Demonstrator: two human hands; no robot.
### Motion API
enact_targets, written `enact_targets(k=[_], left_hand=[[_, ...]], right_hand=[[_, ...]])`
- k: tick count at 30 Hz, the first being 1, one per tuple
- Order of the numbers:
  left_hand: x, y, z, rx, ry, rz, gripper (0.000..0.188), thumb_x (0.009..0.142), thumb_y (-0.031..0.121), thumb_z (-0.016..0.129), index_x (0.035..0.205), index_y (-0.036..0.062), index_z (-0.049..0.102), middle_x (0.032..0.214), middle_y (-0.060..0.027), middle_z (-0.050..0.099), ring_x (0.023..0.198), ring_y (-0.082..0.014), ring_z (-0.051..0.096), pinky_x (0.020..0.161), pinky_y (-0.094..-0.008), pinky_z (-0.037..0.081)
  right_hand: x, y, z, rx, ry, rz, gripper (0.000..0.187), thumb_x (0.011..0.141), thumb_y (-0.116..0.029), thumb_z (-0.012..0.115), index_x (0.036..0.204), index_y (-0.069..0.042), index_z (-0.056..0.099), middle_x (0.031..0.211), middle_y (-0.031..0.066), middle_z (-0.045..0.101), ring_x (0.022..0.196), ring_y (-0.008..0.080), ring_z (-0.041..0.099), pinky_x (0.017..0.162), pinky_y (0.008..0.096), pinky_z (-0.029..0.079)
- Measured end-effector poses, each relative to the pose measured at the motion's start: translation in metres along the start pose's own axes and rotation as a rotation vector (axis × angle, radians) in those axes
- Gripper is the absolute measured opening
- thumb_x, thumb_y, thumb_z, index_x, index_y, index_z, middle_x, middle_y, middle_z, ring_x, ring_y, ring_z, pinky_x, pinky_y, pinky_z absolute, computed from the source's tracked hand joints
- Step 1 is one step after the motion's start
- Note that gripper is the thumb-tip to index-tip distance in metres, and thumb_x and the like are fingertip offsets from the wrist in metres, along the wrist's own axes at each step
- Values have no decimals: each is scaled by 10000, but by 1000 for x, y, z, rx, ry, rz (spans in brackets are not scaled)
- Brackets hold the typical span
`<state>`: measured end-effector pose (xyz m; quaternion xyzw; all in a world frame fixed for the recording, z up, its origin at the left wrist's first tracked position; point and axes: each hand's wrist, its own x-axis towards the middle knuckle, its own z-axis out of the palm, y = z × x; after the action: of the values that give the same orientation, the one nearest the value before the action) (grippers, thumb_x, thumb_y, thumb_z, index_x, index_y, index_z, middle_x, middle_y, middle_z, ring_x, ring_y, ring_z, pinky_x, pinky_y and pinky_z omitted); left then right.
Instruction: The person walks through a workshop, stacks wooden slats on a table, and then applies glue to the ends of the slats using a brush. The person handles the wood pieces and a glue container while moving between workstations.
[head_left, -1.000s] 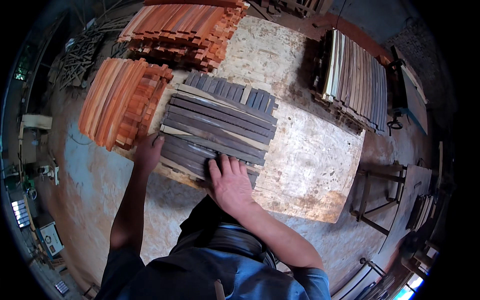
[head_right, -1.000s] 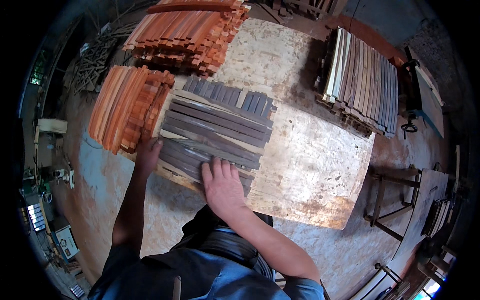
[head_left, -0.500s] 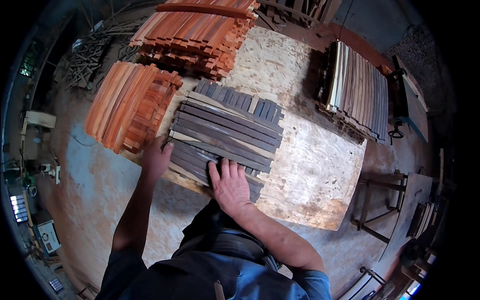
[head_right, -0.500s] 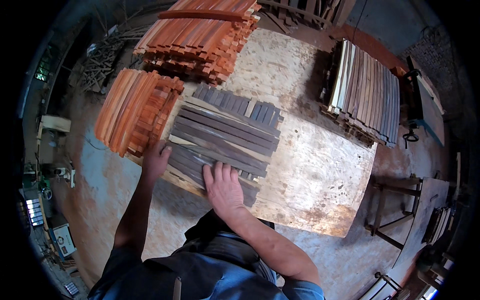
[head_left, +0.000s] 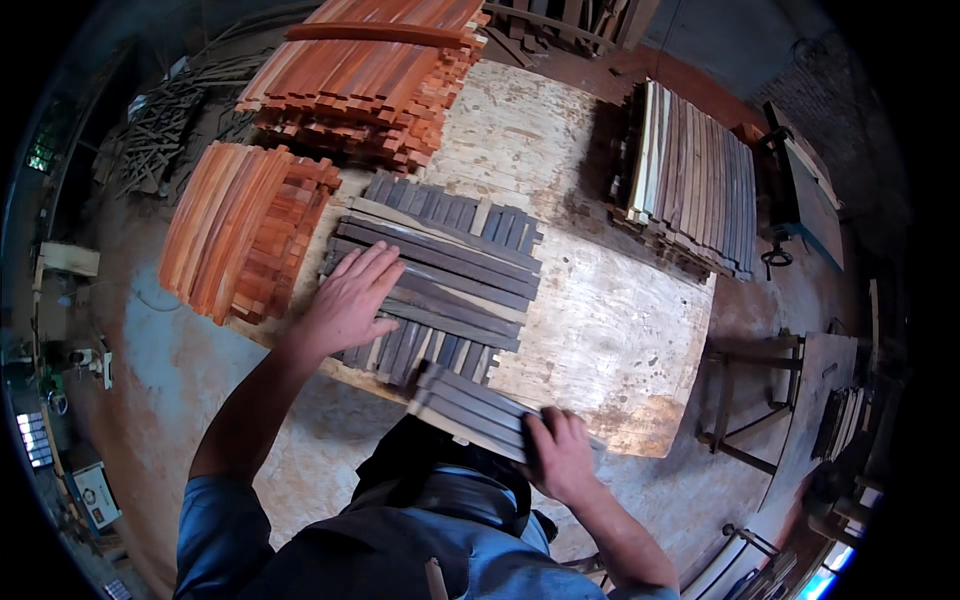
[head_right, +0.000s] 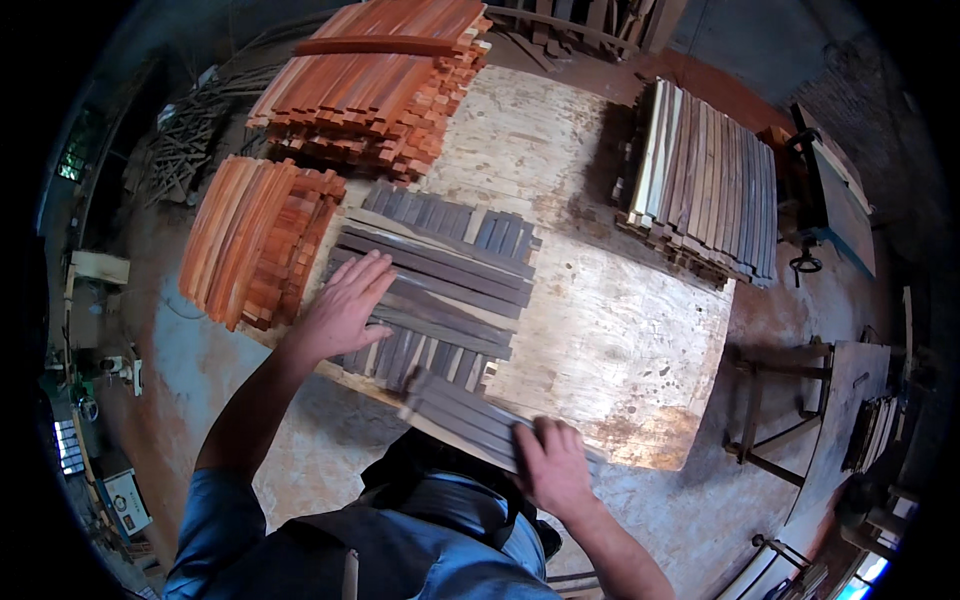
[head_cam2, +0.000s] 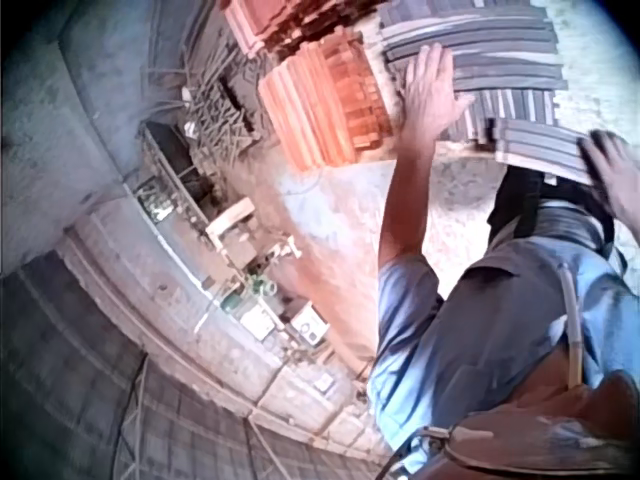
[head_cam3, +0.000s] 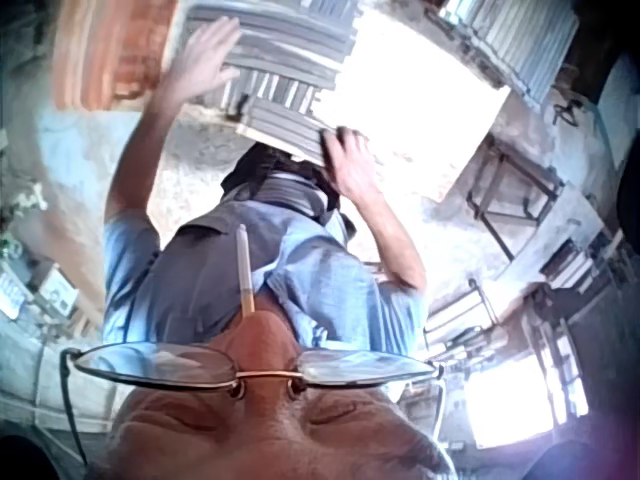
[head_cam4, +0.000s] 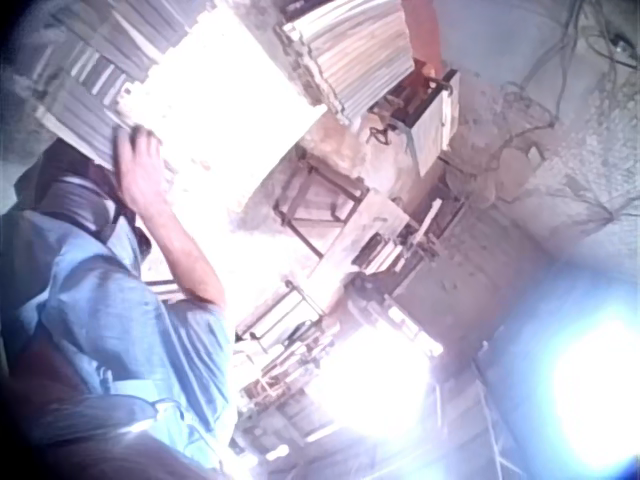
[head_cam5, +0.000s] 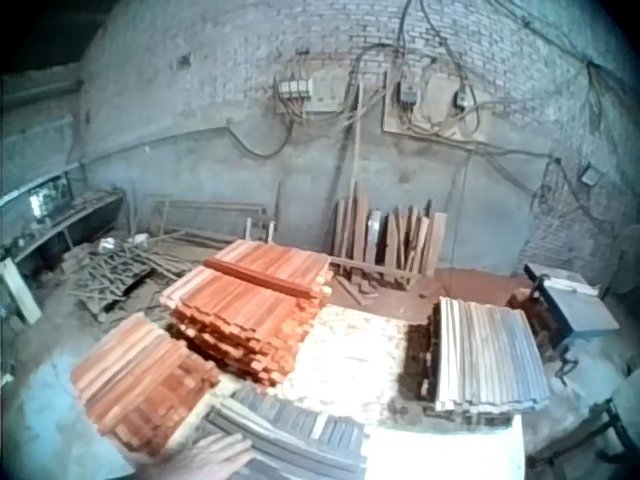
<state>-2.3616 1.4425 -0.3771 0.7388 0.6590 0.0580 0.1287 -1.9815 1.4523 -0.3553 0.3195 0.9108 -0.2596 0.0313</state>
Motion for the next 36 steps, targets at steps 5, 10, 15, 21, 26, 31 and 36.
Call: enact_targets(k=[5,10,15,21,26,31,36], left_hand=[[-3,5,17,153,53,9,697,732,246,763,1311,-14,475,1407,-196,413,1359,-337,343,1134,-462,270],[19,10,-5,96,-77,22,773,639,248,813,1284,-18,481,1261,-190,481,1213,-339,446,1047,-438,355],[25,21,-15,84,-217,-4,808,638,261,816,1298,-32,451,1268,-186,471,1205,-338,434,1020,-426,361],[19,42,-7,28,-226,-108,860,605,255,827,1316,-16,426,1260,-200,481,1228,-371,423,1060,-442,342],[-31,90,18,-238,-188,-237,885,559,238,834,1305,-10,428,1221,-204,497,1133,-344,527,1001,-452,419],[-8,199,69,-1020,-125,-432,713,655,195,774,1259,-31,472,1160,-183,559,1083,-288,566,944,-420,448],[77,271,123,-787,-96,-669,650,685,313,742,1189,-31,519,1114,-213,578,1059,-328,562,931,-423,442]], right_hand=[[-83,43,14,153,169,321,898,551,-217,852,1305,-4,413,1228,230,460,1104,406,453,965,488,387],[-103,67,28,278,336,570,839,637,-203,811,1327,20,390,1207,236,460,1101,401,452,967,483,387],[-105,86,47,535,457,749,790,692,-194,782,1345,14,390,1203,229,464,1132,379,453,989,452,394],[-107,114,57,587,466,797,781,709,-220,786,1344,11,394,1213,241,458,1141,377,449,994,450,394],[-117,139,60,731,528,872,796,742,-251,771,1363,47,374,1278,283,434,1197,392,436,1029,447,370],[-102,159,56,768,582,922,801,762,-287,761,1362,73,372,1315,300,418,1245,405,408,1051,453,346],[-63,163,49,534,547,893,781,772,-288,747,1357,67,370,1236,331,450,1171,447,424,1024,476,352]])
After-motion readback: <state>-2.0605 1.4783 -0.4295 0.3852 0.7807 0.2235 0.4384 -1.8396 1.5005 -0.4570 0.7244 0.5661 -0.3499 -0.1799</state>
